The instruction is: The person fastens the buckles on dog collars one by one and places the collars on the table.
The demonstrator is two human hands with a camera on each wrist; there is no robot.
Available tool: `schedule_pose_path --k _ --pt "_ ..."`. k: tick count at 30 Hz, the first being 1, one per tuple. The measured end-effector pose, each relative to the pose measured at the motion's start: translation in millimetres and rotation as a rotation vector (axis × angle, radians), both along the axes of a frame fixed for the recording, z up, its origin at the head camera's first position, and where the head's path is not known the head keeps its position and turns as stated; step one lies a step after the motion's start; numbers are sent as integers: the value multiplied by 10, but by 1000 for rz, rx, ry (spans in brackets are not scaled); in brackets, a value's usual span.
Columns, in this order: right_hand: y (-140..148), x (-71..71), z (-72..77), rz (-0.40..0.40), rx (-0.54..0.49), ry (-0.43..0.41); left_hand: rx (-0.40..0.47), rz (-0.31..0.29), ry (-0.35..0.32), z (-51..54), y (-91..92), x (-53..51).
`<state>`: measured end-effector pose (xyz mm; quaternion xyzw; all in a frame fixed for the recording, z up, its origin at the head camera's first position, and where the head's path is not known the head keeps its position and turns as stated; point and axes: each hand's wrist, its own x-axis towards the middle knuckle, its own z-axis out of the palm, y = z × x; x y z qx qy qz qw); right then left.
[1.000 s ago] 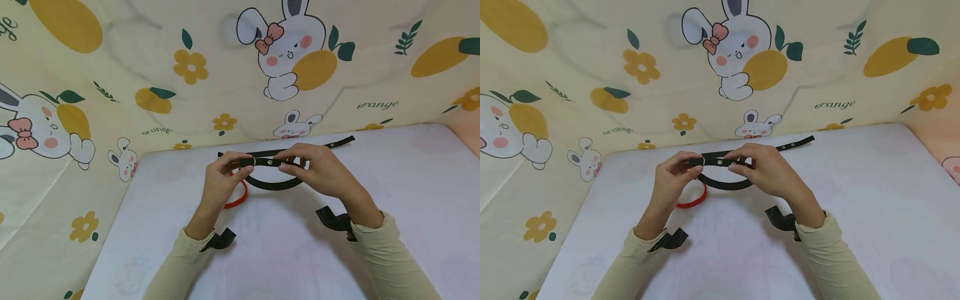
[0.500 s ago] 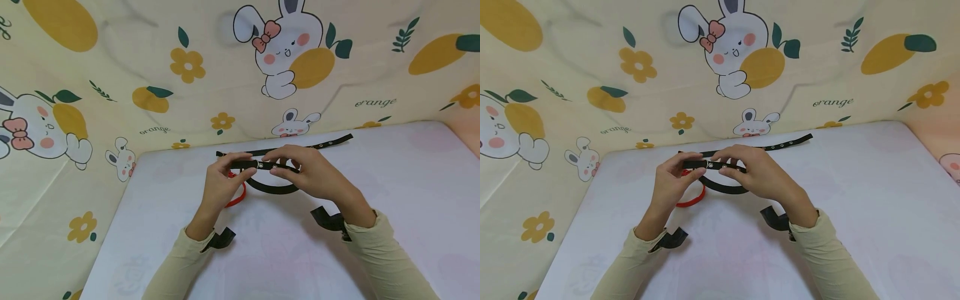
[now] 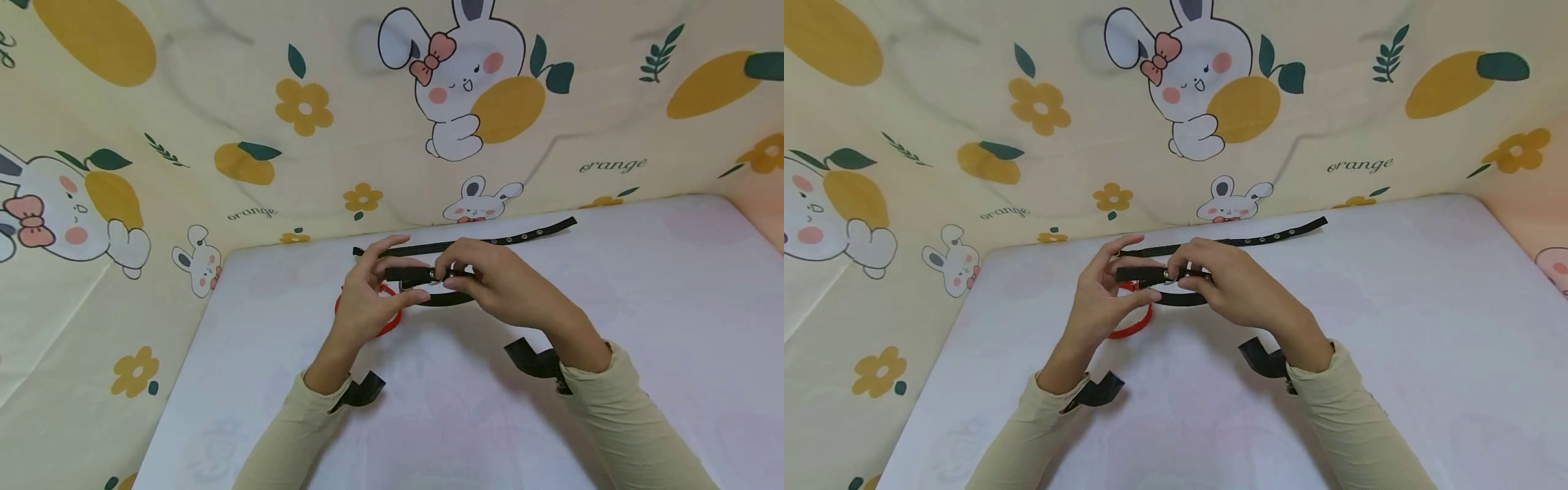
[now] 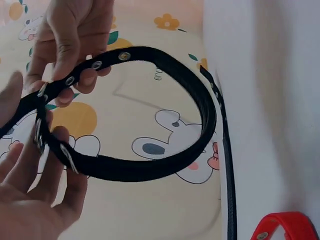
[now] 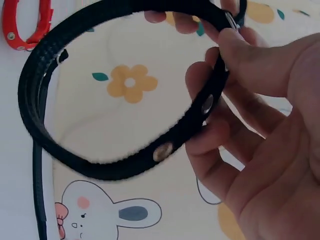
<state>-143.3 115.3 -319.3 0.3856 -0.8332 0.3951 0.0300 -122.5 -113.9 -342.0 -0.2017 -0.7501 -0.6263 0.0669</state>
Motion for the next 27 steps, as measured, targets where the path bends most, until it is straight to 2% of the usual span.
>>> schedule_pose_path --k 2,6,9,13,16,23,27 --pt "24 -9 9 -8 -34 -14 -24 -11 -30 13 -6 -3" --pt "56 -33 18 -9 -92 -52 -98 81 -96 15 -17 -19" --pt "44 -25 14 -32 -104 -92 -93 138 -126 11 -13 -16" --pt "-9 4 -9 -106 -81 -146 -51 129 -83 4 13 7" --pt "-48 10 -21 -142 -61 -147 -26 120 -44 -2 31 16" --pt "-65 14 -5 -148 -60 -119 0 144 -81 -2 47 28" --pt "-71 12 14 -132 -52 -100 11 162 -63 4 48 35"
